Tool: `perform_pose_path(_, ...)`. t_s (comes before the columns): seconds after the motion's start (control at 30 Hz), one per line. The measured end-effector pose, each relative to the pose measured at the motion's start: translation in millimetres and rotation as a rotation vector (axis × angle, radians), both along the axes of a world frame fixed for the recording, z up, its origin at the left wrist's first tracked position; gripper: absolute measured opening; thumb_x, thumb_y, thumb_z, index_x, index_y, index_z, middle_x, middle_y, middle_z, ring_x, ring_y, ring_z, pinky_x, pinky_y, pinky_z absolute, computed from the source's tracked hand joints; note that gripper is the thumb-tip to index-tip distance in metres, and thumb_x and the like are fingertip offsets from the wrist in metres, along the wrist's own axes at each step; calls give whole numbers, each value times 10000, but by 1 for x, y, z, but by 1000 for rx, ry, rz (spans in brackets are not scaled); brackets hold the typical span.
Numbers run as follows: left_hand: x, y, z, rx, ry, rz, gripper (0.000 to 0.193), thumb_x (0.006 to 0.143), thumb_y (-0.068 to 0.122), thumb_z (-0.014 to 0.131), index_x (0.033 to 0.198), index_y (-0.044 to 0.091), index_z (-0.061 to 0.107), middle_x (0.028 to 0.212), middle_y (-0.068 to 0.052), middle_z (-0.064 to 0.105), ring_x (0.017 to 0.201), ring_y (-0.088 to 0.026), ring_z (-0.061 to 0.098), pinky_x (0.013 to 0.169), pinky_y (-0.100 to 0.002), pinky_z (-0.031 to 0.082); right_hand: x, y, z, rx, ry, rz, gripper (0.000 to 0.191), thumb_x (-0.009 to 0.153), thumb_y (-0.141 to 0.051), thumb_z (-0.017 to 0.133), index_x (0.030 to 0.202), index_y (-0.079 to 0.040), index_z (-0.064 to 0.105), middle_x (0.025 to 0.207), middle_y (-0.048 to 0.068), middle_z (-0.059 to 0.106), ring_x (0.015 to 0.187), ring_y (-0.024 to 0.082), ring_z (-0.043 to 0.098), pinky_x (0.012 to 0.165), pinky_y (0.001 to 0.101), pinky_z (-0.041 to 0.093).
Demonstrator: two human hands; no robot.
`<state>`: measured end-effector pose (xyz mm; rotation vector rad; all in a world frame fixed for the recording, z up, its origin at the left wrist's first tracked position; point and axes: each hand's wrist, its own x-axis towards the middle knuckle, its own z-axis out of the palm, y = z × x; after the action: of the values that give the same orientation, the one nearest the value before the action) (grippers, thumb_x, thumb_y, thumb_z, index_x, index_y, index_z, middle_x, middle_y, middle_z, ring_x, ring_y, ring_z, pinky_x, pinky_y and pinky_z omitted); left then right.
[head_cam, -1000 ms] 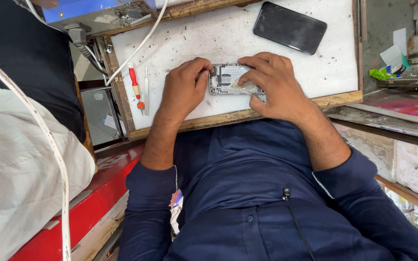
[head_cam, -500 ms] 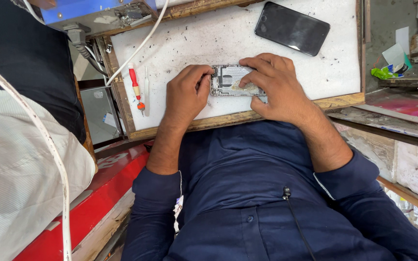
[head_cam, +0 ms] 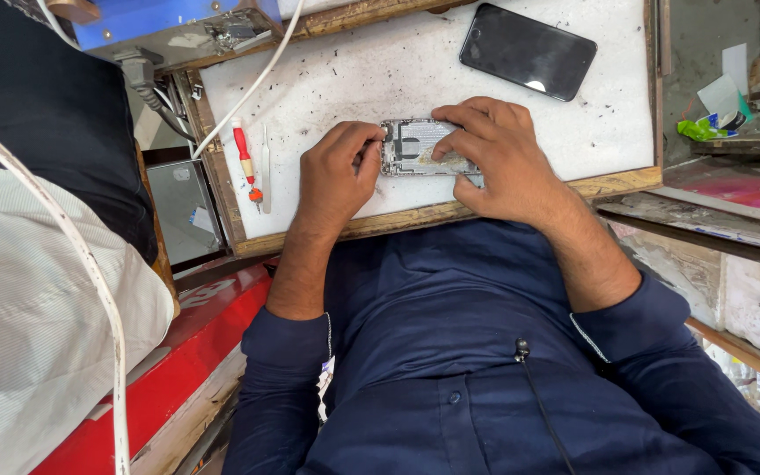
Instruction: The person disassembles a smartphone, removes the back cover, and manipulates internal components using a screwdriver. They then handle a second red smartphone, remove its back cover, and continue working on its internals. The person places components on the workbench and uses tools to adjust parts.
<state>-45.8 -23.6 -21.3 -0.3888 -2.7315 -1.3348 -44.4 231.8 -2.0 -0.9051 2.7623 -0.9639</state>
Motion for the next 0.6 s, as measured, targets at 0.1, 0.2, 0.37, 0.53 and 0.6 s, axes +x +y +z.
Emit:
perform_pose_path(0.1,1,1,-2,19,13,4,149,939,17,726,1073,68,688,1031,-77,739,821,-198,767,712,-304,625,-1,2,-2,-4,-7,1,388,713,-126,673,1095,-98,735,1484,101,592,1389,309,454,1133,468,303)
perform_pose_path(0.2,0,1,-5,17,-6,-1,168,942,20,726,1100,69,700,1035,-82,741,824,-200,771,712,-301,630,-2,2,-4,0,5,7,401,700,-127,674,1096,-97,737,1482,105,590,1388,313,450,1131,469,301)
perform_pose_path(0.37,3,0,-7,13,29,34,202,968,7,685,1162,63,700,1106,-99,736,910,-223,771,769,-314,639,-2,-1,-3,2,6,4,397,706,-118,672,1096,-99,741,1487,105,590,1388,313,447,1127,465,300)
perform_pose_path(0.53,12,5,-10,-139,197,26,263,933,0,681,1187,57,717,1140,-114,715,954,-283,739,838,-377,616,-2,0,-1,-1,-11,-3,385,706,-122,678,1086,-96,736,1482,98,594,1394,301,455,1135,463,300)
perform_pose_path(0.6,12,7,-11,-184,228,32,261,941,11,697,1199,47,716,1123,-113,701,951,-295,729,842,-386,609,-1,-1,-1,-1,-12,-2,384,707,-122,678,1085,-98,737,1482,98,594,1391,305,455,1135,463,300)
